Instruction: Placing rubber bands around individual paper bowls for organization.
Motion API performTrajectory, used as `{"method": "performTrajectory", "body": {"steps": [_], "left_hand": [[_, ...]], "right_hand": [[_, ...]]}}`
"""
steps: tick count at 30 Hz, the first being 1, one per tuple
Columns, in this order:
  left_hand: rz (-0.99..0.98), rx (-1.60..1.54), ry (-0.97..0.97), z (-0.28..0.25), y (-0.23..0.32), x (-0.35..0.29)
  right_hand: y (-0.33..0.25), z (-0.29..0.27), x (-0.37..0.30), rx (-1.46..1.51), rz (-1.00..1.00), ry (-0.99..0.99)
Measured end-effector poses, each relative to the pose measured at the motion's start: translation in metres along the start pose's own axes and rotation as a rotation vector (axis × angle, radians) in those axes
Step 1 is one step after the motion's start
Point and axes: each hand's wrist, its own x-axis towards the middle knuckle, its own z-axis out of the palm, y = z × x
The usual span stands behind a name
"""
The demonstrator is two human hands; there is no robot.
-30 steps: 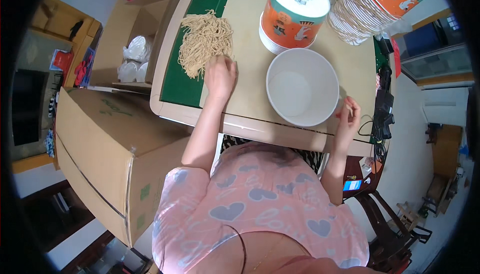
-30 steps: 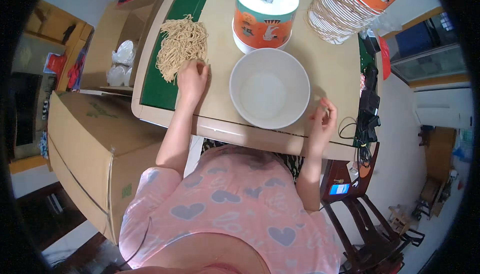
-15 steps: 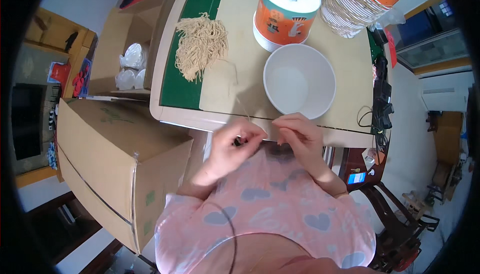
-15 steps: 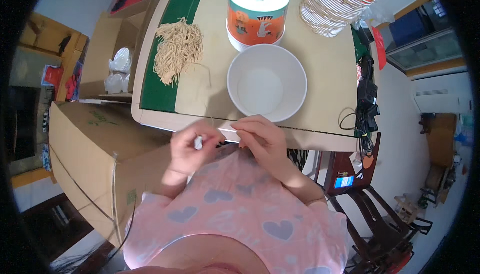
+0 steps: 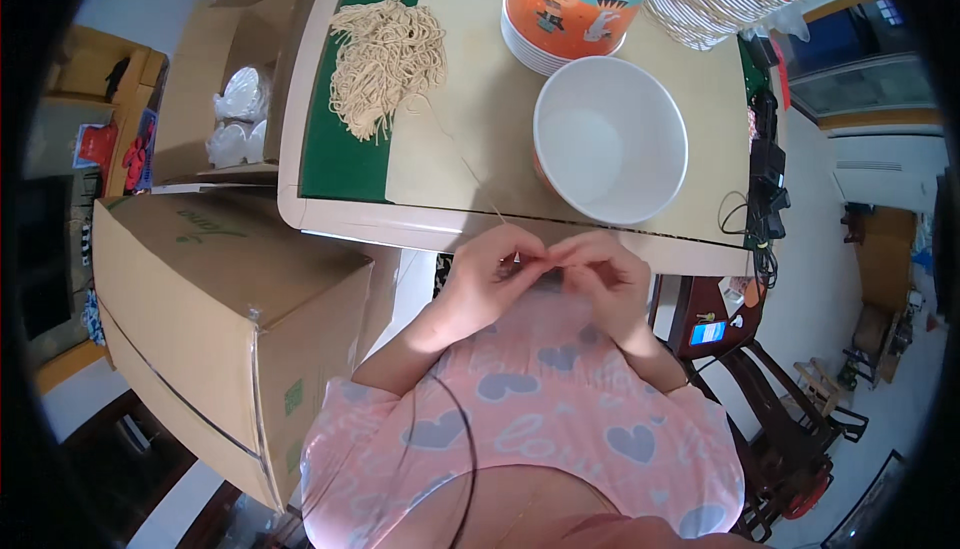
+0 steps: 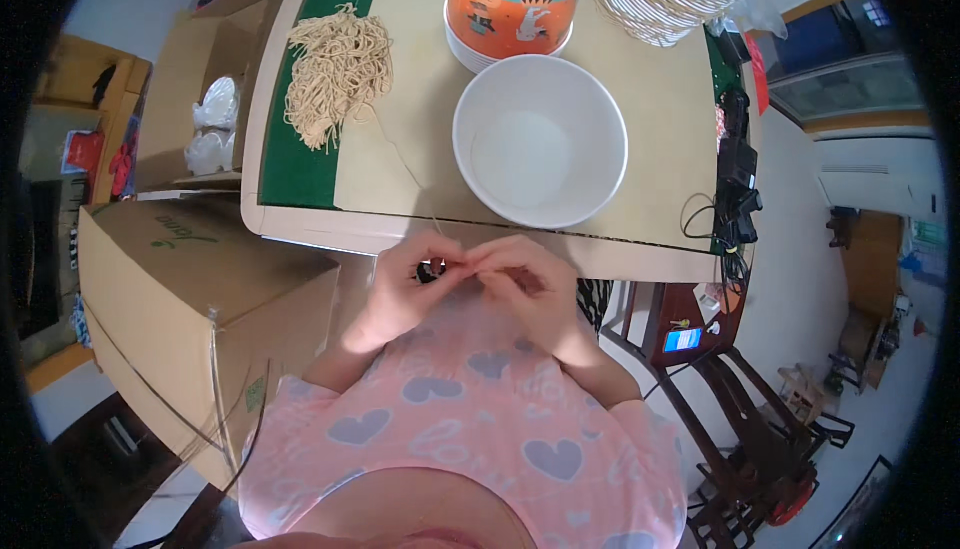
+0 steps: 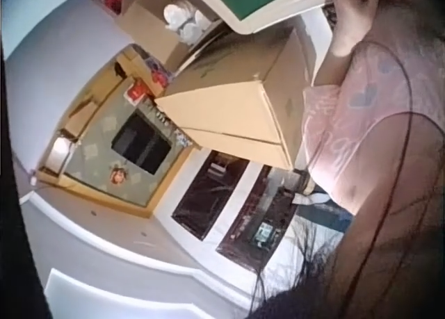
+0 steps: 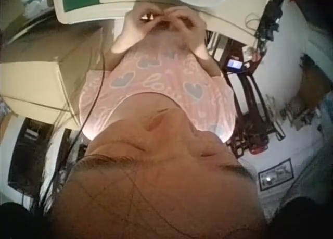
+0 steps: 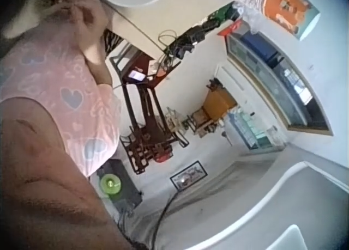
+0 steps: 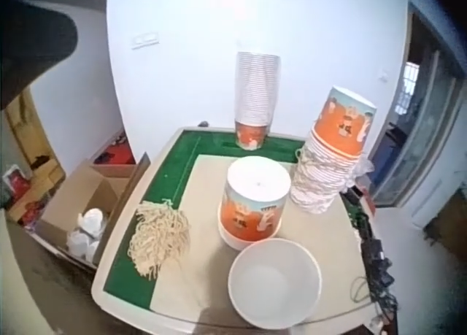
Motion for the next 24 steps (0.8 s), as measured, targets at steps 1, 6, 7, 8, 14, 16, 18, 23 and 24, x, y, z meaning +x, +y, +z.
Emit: {"method": "performTrajectory", "body": {"steps": [1,6,7,8,14,16,18,23,24], "left_hand": [[-0.005,0.014,-0.060,0.000,-0.002,0.000],[-0.041,0.150,-0.076,-0.004,-0.023,-0.007],[-0.050,0.210,-0.067,-0.008,-0.029,-0.006],[-0.057,0.271,-0.059,-0.012,-0.032,-0.004],[0.138,0.370,0.031,-0.016,-0.002,0.010],[0.209,0.367,0.026,-0.009,0.014,0.018],[0.458,0.399,0.083,0.001,0.026,0.025],[0.578,0.753,0.069,0.017,0.033,0.055],[0.596,0.812,-0.056,0.014,0.027,0.064]], "right_hand": [[-0.004,-0.006,-0.005,0.202,0.078,0.021],[-0.012,-0.060,-0.028,1.066,-0.213,-0.075],[-0.014,-0.071,-0.029,1.130,-0.321,-0.052],[-0.019,-0.082,-0.026,1.167,-0.354,-0.204],[-0.017,-0.090,-0.037,0.448,-0.360,0.041],[-0.022,-0.077,-0.035,-0.146,-0.233,0.231],[-0.020,-0.062,-0.023,-0.322,-0.161,0.323],[0.014,-0.054,-0.035,0.010,0.075,0.241],[0.018,-0.053,-0.035,0.013,0.065,0.243]]}}
